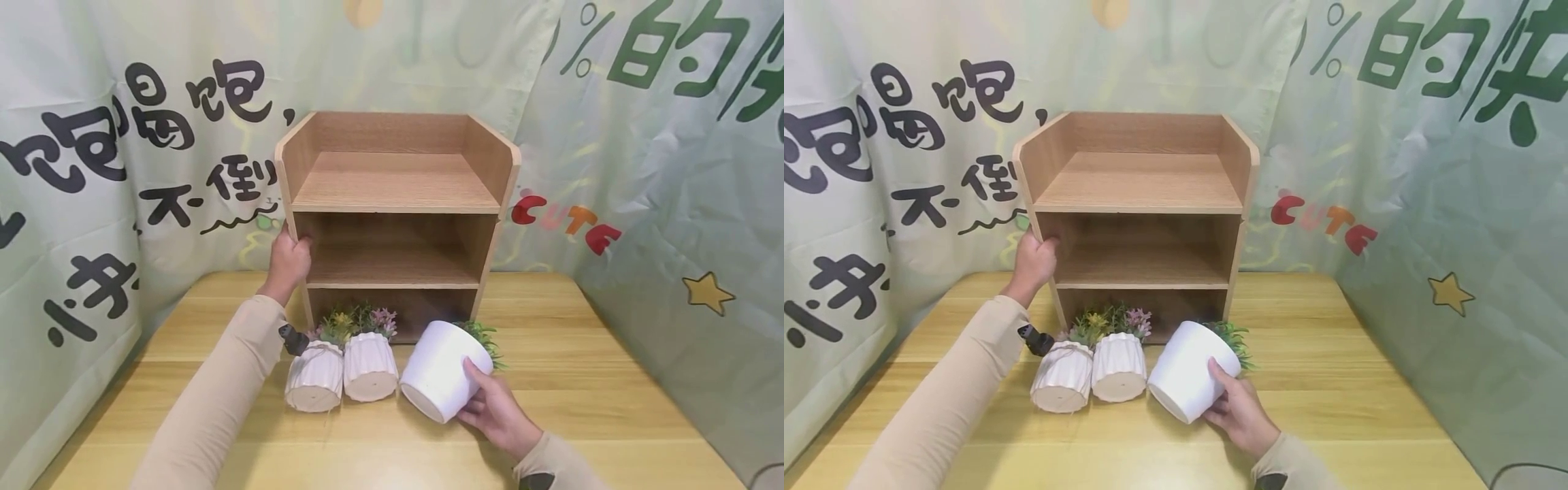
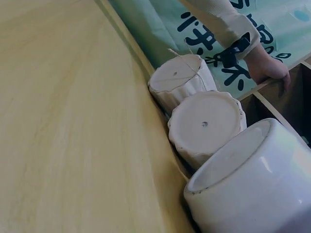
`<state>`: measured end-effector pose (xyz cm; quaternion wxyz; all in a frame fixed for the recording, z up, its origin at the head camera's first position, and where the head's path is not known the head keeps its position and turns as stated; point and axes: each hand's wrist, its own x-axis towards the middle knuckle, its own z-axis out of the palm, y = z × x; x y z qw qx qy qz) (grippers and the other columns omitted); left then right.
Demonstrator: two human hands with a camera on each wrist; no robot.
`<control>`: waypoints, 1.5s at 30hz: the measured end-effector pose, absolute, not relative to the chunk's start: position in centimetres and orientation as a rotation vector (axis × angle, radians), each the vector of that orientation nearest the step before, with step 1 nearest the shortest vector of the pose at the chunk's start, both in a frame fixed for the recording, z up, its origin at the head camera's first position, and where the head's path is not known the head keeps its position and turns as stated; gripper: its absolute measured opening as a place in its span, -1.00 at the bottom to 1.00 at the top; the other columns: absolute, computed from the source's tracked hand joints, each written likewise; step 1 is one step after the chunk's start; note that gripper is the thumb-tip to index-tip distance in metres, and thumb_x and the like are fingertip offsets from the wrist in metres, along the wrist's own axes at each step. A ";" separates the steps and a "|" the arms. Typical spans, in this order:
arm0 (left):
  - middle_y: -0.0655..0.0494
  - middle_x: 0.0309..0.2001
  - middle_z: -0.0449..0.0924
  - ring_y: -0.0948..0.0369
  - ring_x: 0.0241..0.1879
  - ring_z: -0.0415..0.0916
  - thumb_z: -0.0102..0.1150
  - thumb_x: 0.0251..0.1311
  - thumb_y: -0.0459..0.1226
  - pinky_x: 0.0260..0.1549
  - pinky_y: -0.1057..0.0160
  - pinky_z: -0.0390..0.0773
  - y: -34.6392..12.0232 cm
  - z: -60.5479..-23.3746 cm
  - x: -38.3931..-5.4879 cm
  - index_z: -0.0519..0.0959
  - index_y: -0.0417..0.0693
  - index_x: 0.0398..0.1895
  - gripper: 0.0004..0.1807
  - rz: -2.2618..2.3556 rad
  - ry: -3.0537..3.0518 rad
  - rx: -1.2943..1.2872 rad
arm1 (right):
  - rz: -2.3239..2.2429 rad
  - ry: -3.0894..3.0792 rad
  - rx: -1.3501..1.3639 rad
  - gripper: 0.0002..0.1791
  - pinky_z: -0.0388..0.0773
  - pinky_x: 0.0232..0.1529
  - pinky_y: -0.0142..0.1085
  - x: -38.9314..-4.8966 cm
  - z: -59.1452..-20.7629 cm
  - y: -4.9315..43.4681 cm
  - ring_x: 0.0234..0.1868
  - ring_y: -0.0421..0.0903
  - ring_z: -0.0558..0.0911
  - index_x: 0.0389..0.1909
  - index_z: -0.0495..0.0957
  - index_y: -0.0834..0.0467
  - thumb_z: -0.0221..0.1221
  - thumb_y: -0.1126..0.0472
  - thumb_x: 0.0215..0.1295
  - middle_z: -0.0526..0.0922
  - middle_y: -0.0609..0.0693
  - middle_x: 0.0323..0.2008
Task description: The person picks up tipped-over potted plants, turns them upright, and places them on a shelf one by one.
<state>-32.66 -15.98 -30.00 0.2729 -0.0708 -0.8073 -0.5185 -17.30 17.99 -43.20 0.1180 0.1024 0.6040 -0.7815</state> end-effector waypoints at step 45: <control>-0.41 0.12 0.46 -0.21 0.17 0.39 -0.05 0.21 -0.36 0.24 -0.07 0.29 -15.7 -30.0 -32.2 0.33 -0.36 0.22 -0.51 -1.417 -2.163 -0.167 | -2.423 2.066 -0.088 -0.40 0.63 -0.18 -0.06 -14.6 -39.0 18.5 -0.13 0.02 0.58 0.31 0.02 0.44 0.03 0.31 0.37 0.29 0.29 0.03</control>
